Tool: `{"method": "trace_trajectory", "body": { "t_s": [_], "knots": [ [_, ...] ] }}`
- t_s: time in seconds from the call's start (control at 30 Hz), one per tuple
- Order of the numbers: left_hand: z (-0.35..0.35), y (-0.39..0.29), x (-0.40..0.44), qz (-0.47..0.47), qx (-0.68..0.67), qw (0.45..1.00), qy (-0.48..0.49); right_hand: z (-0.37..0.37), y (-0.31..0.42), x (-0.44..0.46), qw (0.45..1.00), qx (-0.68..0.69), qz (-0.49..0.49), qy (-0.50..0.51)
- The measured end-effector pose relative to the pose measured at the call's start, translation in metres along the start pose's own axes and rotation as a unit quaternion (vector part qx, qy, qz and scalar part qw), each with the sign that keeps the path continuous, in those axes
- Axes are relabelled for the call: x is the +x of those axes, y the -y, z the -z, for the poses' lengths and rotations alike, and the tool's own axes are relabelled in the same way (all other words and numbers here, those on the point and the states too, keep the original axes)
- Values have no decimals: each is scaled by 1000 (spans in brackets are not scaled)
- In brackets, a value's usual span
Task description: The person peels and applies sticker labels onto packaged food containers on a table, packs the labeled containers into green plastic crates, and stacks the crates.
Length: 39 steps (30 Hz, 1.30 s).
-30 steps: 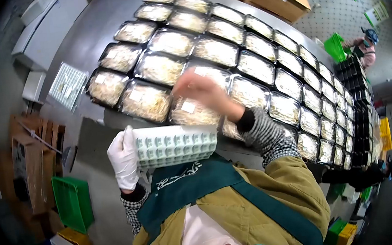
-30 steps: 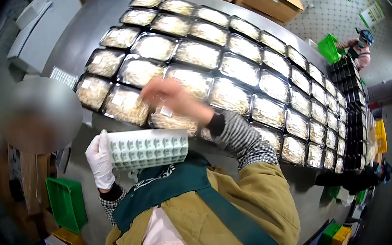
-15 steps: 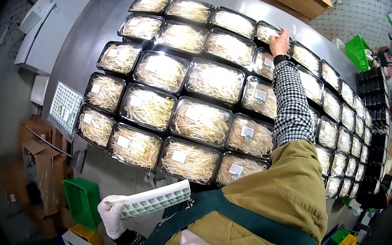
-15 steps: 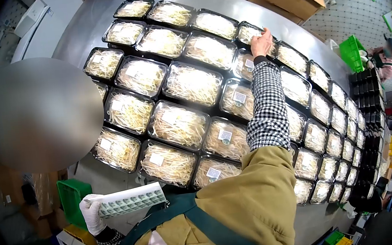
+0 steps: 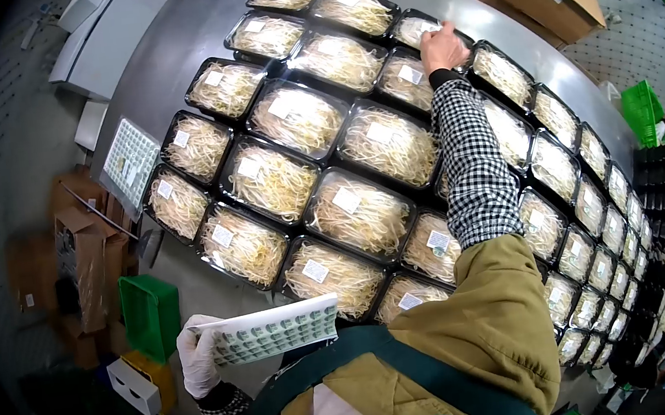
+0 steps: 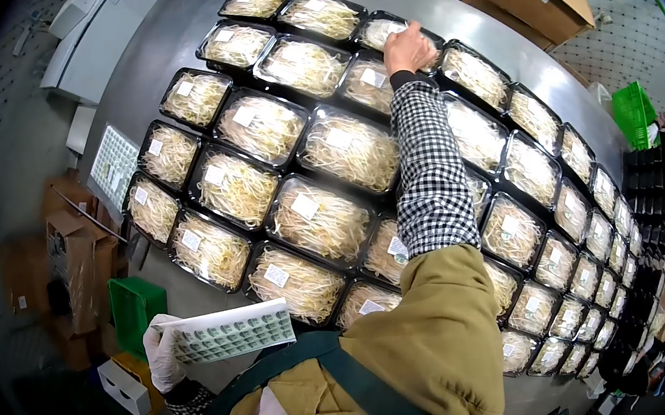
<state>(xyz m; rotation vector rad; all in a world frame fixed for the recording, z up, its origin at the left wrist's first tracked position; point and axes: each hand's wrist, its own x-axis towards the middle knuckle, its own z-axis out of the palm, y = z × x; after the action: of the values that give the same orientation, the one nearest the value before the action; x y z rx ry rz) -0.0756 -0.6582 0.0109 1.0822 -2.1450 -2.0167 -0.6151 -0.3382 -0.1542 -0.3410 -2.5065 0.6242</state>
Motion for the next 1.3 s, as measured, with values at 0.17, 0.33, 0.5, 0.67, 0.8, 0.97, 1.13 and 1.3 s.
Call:
{"method": "trace_trajectory", "body": {
  "t_s": [0.17, 0.33, 0.5, 0.67, 0.8, 0.97, 1.13, 1.3],
  "knots": [
    [9, 3, -7, -20, 12, 1000, -16, 18, -18, -3, 999, -47, 7, 5],
    [8, 7, 6, -33, -3, 998, 53, 61, -25, -76, 959, 233, -91, 133],
    [-5, -1, 12, -51, -24, 987, 147, 63, 1, -120, 997, 63, -35, 34],
    [-22, -5, 8, -67, -6, 993, 102, 66, -7, -120, 996, -48, 79, -4],
    [-32, -1, 12, -113, 69, 988, 79, 109, 38, -154, 935, 280, 145, 161],
    [-32, 21, 31, -249, 125, 957, 86, 268, 146, -277, 661, 406, 295, 558],
    [-19, -6, 21, -261, 249, 923, 135, 300, 167, -320, 726, 375, 444, 366],
    [2, -6, 16, -207, 148, 934, 250, 260, 136, -314, 786, 536, 106, 291]
  ]
}}
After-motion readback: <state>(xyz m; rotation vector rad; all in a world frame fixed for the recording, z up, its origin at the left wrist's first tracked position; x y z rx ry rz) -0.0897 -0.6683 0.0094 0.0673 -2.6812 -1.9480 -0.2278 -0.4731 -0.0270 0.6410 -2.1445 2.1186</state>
